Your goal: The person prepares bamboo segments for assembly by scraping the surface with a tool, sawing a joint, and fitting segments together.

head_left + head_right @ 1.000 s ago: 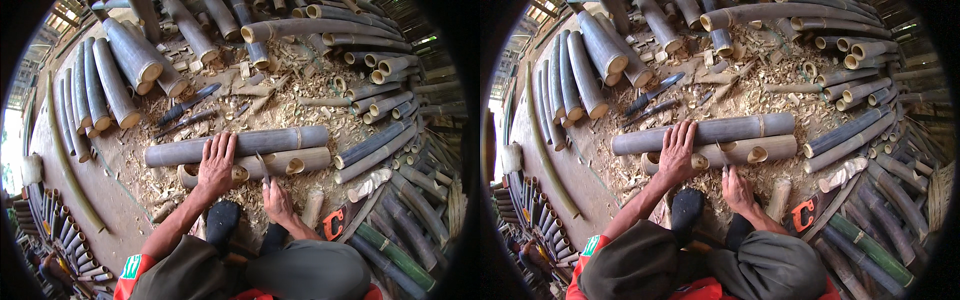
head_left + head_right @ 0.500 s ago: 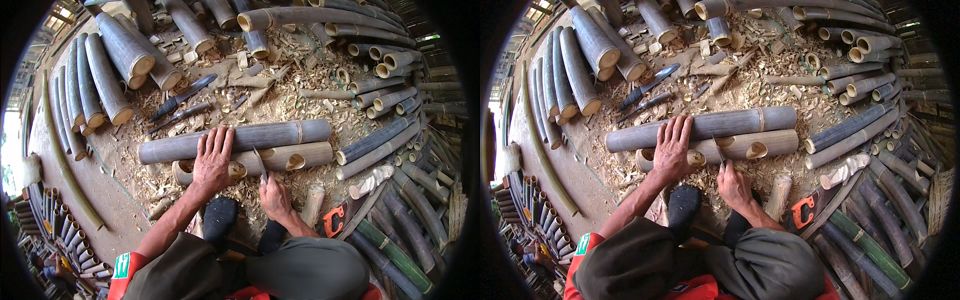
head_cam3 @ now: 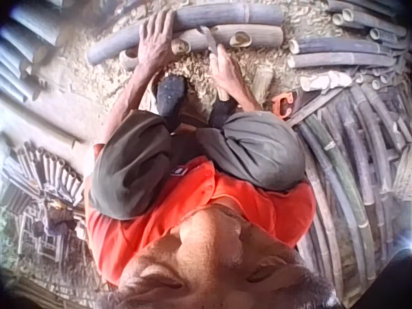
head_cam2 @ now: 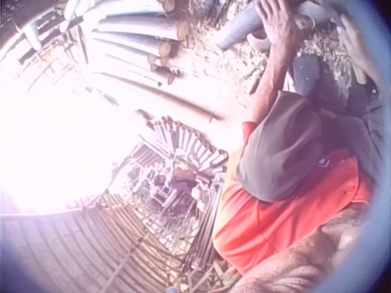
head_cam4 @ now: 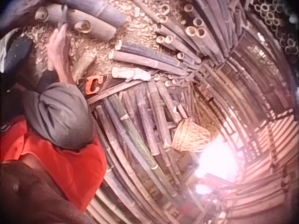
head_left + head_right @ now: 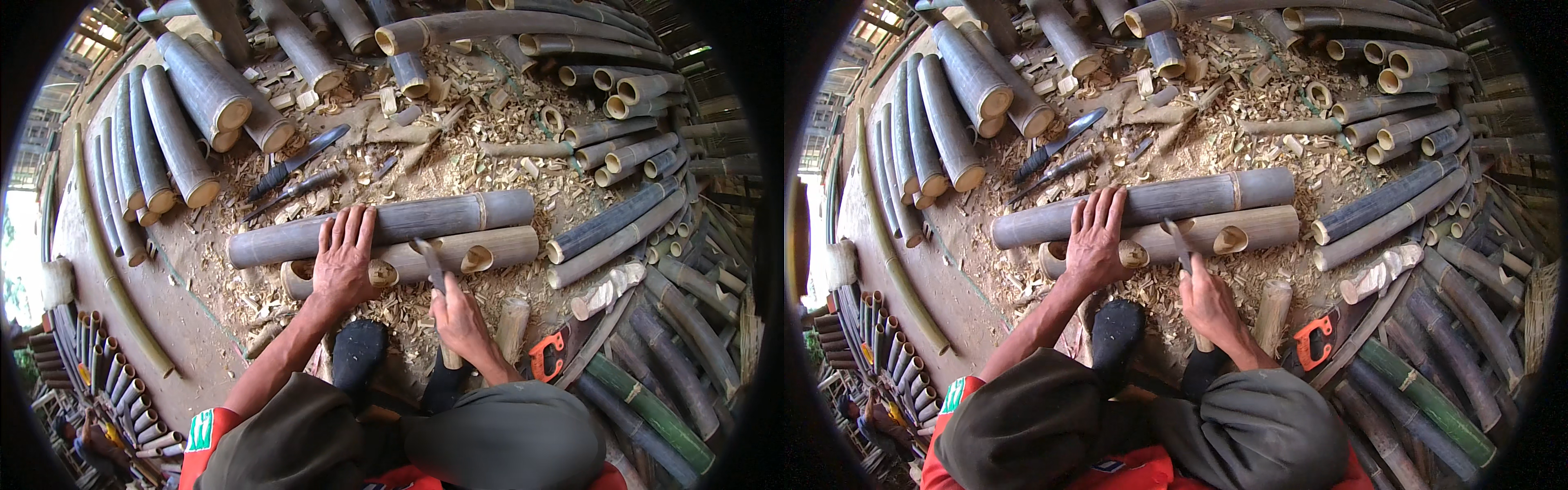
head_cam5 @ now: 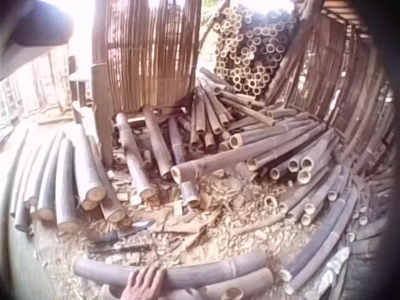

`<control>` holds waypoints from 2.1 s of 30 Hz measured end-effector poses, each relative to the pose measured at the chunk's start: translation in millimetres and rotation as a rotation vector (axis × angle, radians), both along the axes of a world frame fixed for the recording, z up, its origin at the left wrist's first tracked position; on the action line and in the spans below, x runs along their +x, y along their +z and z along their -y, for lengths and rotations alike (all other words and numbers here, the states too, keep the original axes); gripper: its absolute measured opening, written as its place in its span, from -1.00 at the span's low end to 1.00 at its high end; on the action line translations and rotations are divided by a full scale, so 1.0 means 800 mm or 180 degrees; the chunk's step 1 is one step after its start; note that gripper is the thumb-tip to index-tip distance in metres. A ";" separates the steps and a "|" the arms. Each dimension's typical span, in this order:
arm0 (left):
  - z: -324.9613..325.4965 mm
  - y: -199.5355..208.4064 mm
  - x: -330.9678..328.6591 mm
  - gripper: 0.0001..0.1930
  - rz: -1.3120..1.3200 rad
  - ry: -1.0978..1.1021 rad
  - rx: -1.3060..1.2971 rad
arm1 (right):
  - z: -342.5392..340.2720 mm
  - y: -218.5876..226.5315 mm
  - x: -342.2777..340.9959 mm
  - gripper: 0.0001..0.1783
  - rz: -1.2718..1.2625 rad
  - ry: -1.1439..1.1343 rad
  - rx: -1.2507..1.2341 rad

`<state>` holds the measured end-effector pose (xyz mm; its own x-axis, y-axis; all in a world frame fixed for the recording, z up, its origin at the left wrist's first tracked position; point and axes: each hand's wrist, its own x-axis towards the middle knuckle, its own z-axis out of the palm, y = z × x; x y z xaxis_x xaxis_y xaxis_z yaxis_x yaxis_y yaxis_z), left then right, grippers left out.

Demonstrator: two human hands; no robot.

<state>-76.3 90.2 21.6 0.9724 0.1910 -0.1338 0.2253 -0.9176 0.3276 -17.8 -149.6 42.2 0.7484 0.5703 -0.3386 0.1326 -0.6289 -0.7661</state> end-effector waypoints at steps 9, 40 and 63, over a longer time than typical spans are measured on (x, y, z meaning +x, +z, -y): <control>0.002 0.004 0.000 0.38 -0.0138 0.0100 -0.0118 | 0.039 -0.015 0.020 -0.67 0.0744 -0.0091 -0.0424; -0.017 0.020 -0.026 0.48 0.0205 -0.0005 -0.0254 | -0.011 0.014 -0.014 -0.71 0.0005 -0.0266 0.0176; -0.155 0.002 -0.160 0.50 0.0169 0.0889 -0.0441 | -0.195 -0.022 -0.126 -0.72 0.0149 0.1649 -0.0017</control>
<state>-204.5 214.0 23.4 0.8913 0.4350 -0.1277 0.4414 -0.7685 0.4632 -118.9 6.1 24.8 0.3828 0.8683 -0.3154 0.4616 -0.4755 -0.7489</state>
